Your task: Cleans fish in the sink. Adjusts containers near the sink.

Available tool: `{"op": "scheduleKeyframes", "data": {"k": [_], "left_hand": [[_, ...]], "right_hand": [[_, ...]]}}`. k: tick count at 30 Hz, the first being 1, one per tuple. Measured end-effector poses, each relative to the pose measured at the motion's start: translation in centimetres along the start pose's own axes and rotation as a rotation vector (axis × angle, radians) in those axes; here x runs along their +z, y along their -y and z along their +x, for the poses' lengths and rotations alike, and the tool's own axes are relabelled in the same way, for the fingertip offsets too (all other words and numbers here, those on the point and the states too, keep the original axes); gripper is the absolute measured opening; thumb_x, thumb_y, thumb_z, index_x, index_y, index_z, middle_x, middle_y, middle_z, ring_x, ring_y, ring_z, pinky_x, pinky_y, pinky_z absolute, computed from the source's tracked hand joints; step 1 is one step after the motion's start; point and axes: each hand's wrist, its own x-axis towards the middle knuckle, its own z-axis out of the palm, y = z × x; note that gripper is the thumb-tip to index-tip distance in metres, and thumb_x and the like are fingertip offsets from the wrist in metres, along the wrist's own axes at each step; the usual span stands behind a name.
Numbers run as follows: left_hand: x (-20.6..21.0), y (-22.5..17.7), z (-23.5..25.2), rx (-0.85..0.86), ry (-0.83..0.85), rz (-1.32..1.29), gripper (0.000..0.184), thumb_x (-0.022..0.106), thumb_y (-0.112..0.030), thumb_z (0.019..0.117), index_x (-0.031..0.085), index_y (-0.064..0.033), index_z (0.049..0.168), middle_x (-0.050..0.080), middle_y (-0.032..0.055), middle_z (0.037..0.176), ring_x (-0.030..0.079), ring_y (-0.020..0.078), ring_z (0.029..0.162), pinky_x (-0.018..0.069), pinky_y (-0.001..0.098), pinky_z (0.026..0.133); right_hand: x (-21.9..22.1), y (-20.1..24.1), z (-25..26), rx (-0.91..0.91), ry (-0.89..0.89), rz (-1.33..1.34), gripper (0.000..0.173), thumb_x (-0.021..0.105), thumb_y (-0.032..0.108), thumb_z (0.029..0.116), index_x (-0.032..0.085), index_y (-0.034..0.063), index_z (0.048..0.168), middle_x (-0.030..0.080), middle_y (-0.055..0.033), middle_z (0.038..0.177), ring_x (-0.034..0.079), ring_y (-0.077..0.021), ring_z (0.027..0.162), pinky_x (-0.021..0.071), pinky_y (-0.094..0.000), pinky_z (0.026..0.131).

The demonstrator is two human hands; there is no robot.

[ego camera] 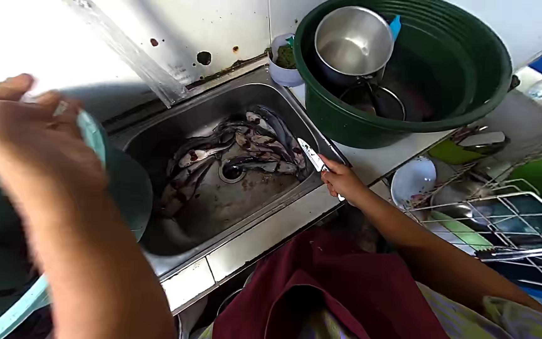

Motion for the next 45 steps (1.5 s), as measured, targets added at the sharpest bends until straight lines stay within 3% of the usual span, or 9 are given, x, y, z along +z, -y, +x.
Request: {"op": "scheduleKeyframes", "data": {"k": [4, 10, 14, 21, 26, 32, 36, 39, 45], "left_hand": [[9.2, 6.4, -5.2, -0.081, 0.565, 0.261, 0.038, 0.047, -0.008, 0.0977, 0.047, 0.0057, 0.133, 0.064, 0.0130, 0.117, 0.065, 0.0182, 0.106, 0.0534, 0.0392, 0.098], [17.2, 21.0, -11.8, -0.660, 1.248, 0.821, 0.056, 0.048, -0.028, 0.1085, 0.029, -0.0131, 0.159, 0.057, 0.0281, 0.136, 0.064, 0.0439, 0.111, 0.0512, 0.0614, 0.091], [19.4, 26.4, -12.9, -0.831, 1.036, 0.753, 0.055, 0.042, -0.039, 0.1091, 0.030, -0.0193, 0.159, 0.056, 0.0289, 0.134, 0.063, 0.0438, 0.103, 0.0527, 0.0600, 0.082], [20.4, 26.5, -14.4, -0.533, 1.094, 1.139, 0.049, 0.064, -0.039, 0.0971, 0.063, -0.0024, 0.130, 0.053, 0.0335, 0.138, 0.048, 0.0533, 0.132, 0.0439, 0.0676, 0.103], [16.4, 27.6, -13.8, -0.587, 1.107, 0.821, 0.034, 0.068, -0.005, 0.0889, 0.058, -0.0015, 0.121, 0.065, 0.0246, 0.107, 0.066, 0.0398, 0.095, 0.0537, 0.0593, 0.082], [11.2, 24.2, -13.3, -0.912, 0.581, 0.294, 0.084, 0.060, 0.013, 0.0810, 0.019, -0.0112, 0.149, 0.058, 0.0148, 0.095, 0.059, 0.0199, 0.063, 0.0534, 0.0362, 0.058], [9.9, 22.0, -13.0, -1.159, 0.307, -0.061, 0.028, 0.049, 0.009, 0.0894, 0.050, -0.0042, 0.114, 0.053, 0.0061, 0.074, 0.053, 0.0128, 0.054, 0.0494, 0.0263, 0.050], [9.7, 21.0, -13.4, -1.207, 0.285, -0.250, 0.031, 0.044, 0.008, 0.0898, 0.058, -0.0043, 0.115, 0.053, 0.0045, 0.076, 0.049, 0.0107, 0.054, 0.0462, 0.0239, 0.050], [10.7, 19.5, -14.3, -1.006, 0.320, -0.140, 0.036, 0.054, 0.006, 0.0915, 0.050, -0.0086, 0.124, 0.054, 0.0062, 0.092, 0.051, 0.0117, 0.062, 0.0456, 0.0264, 0.052]], "right_hand": [[-0.2, -0.5, 0.8, -0.028, -0.034, 0.148, 0.055, 0.043, 0.013, 0.1103, 0.031, 0.0222, 0.163, 0.047, -0.0032, 0.077, 0.039, -0.0098, 0.050, 0.0386, -0.0261, 0.047], [-0.2, -0.2, 0.5, -0.011, -0.035, 0.149, 0.055, 0.044, 0.011, 0.1099, 0.032, 0.0219, 0.163, 0.047, -0.0038, 0.075, 0.041, -0.0099, 0.048, 0.0389, -0.0250, 0.046], [-0.1, -0.4, 0.6, -0.005, -0.048, 0.152, 0.055, 0.043, 0.012, 0.1099, 0.032, 0.0221, 0.163, 0.048, -0.0042, 0.076, 0.041, -0.0099, 0.048, 0.0402, -0.0250, 0.045], [-0.4, -0.9, 0.9, -0.033, -0.047, 0.149, 0.055, 0.046, 0.013, 0.1091, 0.034, 0.0219, 0.162, 0.050, -0.0050, 0.076, 0.044, -0.0110, 0.048, 0.0427, -0.0268, 0.046], [-0.5, -1.1, 1.0, -0.040, -0.030, 0.141, 0.056, 0.047, 0.013, 0.1087, 0.034, 0.0223, 0.162, 0.050, -0.0046, 0.075, 0.043, -0.0107, 0.048, 0.0423, -0.0268, 0.046], [-0.8, -0.6, 1.2, -0.029, -0.004, 0.092, 0.055, 0.047, 0.014, 0.1091, 0.034, 0.0227, 0.162, 0.050, -0.0040, 0.076, 0.042, -0.0097, 0.048, 0.0406, -0.0256, 0.045], [-0.8, -0.3, 1.4, -0.030, 0.021, 0.094, 0.056, 0.047, 0.011, 0.1085, 0.034, 0.0206, 0.162, 0.050, -0.0034, 0.076, 0.041, -0.0091, 0.048, 0.0393, -0.0247, 0.044], [-0.3, 0.2, 1.7, -0.044, 0.034, -0.010, 0.055, 0.046, 0.011, 0.1080, 0.036, 0.0184, 0.161, 0.050, -0.0040, 0.077, 0.041, -0.0094, 0.047, 0.0397, -0.0254, 0.043], [3.3, 4.2, 0.4, -0.442, 0.108, -0.670, 0.053, 0.044, 0.012, 0.1066, 0.040, 0.0160, 0.160, 0.071, -0.0190, 0.109, 0.069, -0.0304, 0.092, 0.0558, -0.0523, 0.085]]}}
